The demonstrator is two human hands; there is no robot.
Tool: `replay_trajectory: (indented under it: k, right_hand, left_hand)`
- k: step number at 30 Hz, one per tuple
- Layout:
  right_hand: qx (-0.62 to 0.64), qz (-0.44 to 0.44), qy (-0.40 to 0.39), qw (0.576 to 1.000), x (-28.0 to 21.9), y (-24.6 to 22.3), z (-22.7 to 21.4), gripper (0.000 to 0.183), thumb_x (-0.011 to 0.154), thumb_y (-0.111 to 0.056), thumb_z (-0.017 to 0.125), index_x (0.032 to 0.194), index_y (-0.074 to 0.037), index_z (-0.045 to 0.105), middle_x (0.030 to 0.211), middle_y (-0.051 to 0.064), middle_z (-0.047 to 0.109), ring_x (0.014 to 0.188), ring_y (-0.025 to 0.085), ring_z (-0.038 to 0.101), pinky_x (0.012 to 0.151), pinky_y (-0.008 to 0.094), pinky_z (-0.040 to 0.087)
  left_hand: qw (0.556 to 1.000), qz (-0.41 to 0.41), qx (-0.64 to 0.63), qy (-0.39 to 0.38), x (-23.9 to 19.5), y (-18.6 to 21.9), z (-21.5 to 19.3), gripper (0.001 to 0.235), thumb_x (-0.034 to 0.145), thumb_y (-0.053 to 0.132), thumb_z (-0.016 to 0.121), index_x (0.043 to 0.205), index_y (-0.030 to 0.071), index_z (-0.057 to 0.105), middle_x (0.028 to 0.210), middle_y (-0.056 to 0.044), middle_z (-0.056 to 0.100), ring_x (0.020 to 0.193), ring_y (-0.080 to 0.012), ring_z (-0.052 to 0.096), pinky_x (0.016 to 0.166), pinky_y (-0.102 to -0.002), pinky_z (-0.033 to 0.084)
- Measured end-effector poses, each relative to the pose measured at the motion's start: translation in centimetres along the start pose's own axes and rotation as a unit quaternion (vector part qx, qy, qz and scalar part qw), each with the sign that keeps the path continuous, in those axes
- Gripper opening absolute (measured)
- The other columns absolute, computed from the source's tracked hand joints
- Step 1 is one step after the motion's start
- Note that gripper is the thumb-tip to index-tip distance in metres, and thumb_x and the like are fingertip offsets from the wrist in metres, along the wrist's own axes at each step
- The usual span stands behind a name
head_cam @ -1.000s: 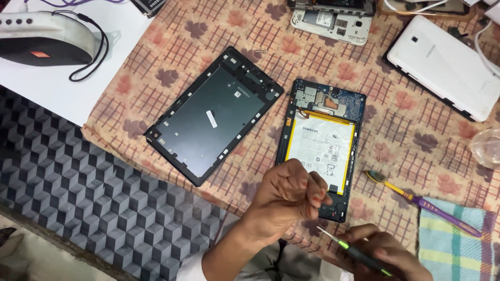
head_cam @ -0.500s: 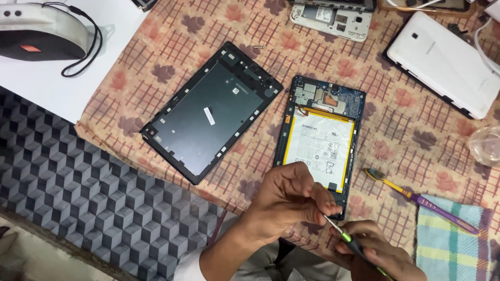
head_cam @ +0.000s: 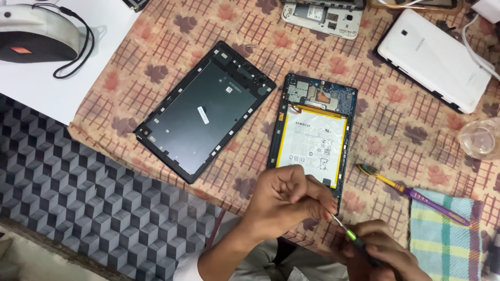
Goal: The person uses a screwdriver to remove screws from the bottom edge of a disassembled Samsung tablet. The tablet back cover and battery are visible on the table. The person repeatedly unscrews and removes screws from the same area throughout the clip.
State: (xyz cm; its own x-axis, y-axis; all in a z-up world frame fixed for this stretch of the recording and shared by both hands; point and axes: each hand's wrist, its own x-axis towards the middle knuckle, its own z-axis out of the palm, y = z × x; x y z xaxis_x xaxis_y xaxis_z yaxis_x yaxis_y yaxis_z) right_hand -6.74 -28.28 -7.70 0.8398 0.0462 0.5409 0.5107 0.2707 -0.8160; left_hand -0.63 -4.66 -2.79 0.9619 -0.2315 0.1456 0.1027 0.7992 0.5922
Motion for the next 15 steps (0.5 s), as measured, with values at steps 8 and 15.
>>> replay_trajectory:
  k: [8,15]
  right_hand:
    - [-0.196,0.021,-0.072,0.978,2.8,-3.0,-0.8,0.029,0.097,-0.02,0.075,0.121,-0.007,0.065,0.081,0.009,0.074,0.087,0.029,0.072,0.084,0.042,0.06]
    - [-0.06,0.044,0.01,0.997,-0.8,-2.5,-0.6,0.023,0.105,-0.016,0.073,0.122,-0.002,0.069,0.09,0.017,0.079,0.09,0.033,0.075,0.089,0.047,0.062]
  left_hand:
    - [0.999,-0.026,0.039,-0.023,0.0,0.3,-0.4,0.038,0.097,-0.017,0.067,0.081,0.006,0.042,0.103,-0.026,0.074,0.093,-0.0234,0.074,0.082,-0.036,0.064]
    - [0.999,-0.025,0.037,-0.024,0.0,0.2,0.0,0.032,0.095,-0.021,0.068,0.086,0.003,0.049,0.104,-0.027,0.073,0.101,-0.0269,0.075,0.087,-0.039,0.066]
